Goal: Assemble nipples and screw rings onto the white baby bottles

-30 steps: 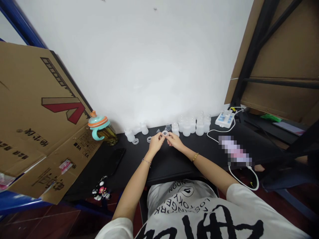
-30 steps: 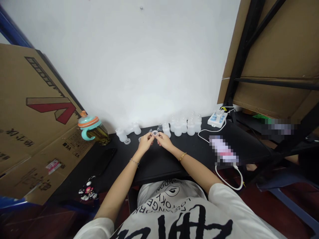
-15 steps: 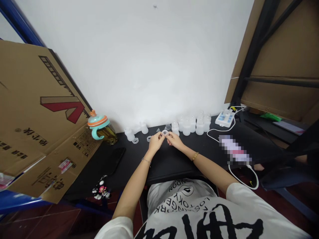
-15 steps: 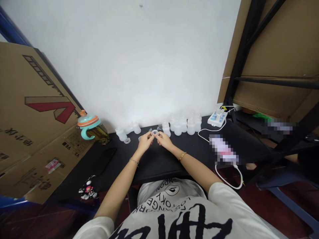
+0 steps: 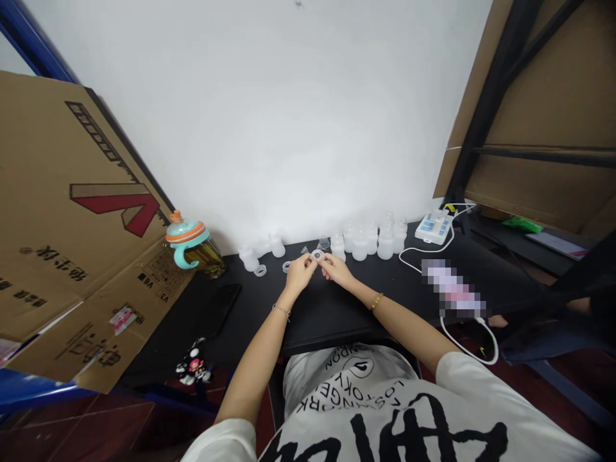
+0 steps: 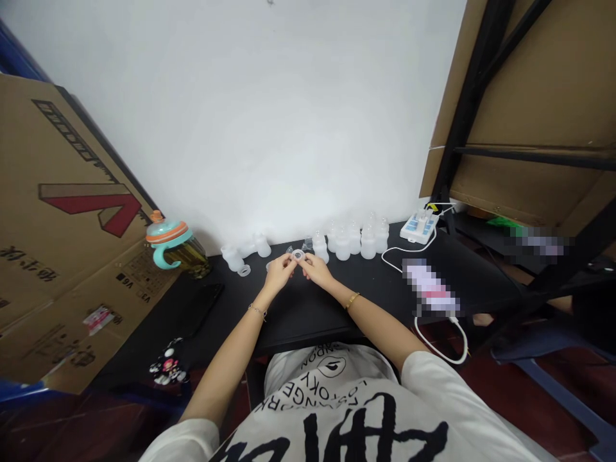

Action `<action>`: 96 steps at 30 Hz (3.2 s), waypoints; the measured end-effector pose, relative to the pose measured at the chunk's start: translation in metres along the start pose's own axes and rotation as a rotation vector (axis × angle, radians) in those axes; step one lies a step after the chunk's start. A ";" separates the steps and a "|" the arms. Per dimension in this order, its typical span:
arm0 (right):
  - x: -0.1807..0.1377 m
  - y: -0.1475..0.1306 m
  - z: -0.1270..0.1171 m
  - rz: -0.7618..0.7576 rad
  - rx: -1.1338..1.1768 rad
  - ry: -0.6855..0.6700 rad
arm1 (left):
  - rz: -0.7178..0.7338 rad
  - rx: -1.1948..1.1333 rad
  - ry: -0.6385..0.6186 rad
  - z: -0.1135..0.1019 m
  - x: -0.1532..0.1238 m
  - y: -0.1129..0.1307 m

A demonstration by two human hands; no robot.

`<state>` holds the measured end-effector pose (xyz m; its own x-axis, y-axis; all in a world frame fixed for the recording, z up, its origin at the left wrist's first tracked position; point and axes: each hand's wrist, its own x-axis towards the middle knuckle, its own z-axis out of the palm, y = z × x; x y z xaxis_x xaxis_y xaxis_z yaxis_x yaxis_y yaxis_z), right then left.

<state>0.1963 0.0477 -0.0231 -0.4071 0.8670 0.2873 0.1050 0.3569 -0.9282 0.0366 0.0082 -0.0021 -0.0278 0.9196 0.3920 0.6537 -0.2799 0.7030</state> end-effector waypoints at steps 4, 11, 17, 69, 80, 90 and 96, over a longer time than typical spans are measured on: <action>0.000 -0.001 0.000 -0.006 -0.002 0.000 | -0.003 -0.002 0.000 0.000 0.001 -0.001; 0.003 0.005 0.000 -0.008 -0.010 -0.002 | 0.010 0.013 0.004 0.000 0.001 -0.003; 0.004 0.006 0.001 -0.006 -0.014 -0.001 | -0.001 0.012 0.002 0.001 0.001 -0.005; 0.003 0.005 0.000 -0.026 -0.020 -0.001 | -0.012 0.043 -0.005 -0.001 0.000 0.000; 0.003 0.006 0.001 -0.009 -0.019 0.008 | -0.006 0.064 -0.004 -0.002 0.001 -0.001; 0.003 0.005 0.001 -0.018 -0.028 0.002 | -0.010 0.069 -0.001 -0.002 0.001 0.001; 0.003 0.006 0.000 -0.025 -0.024 -0.002 | -0.005 0.071 0.005 -0.001 0.001 -0.001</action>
<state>0.1953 0.0520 -0.0275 -0.4120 0.8568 0.3101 0.1161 0.3870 -0.9147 0.0350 0.0091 -0.0015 -0.0348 0.9194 0.3919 0.7055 -0.2552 0.6612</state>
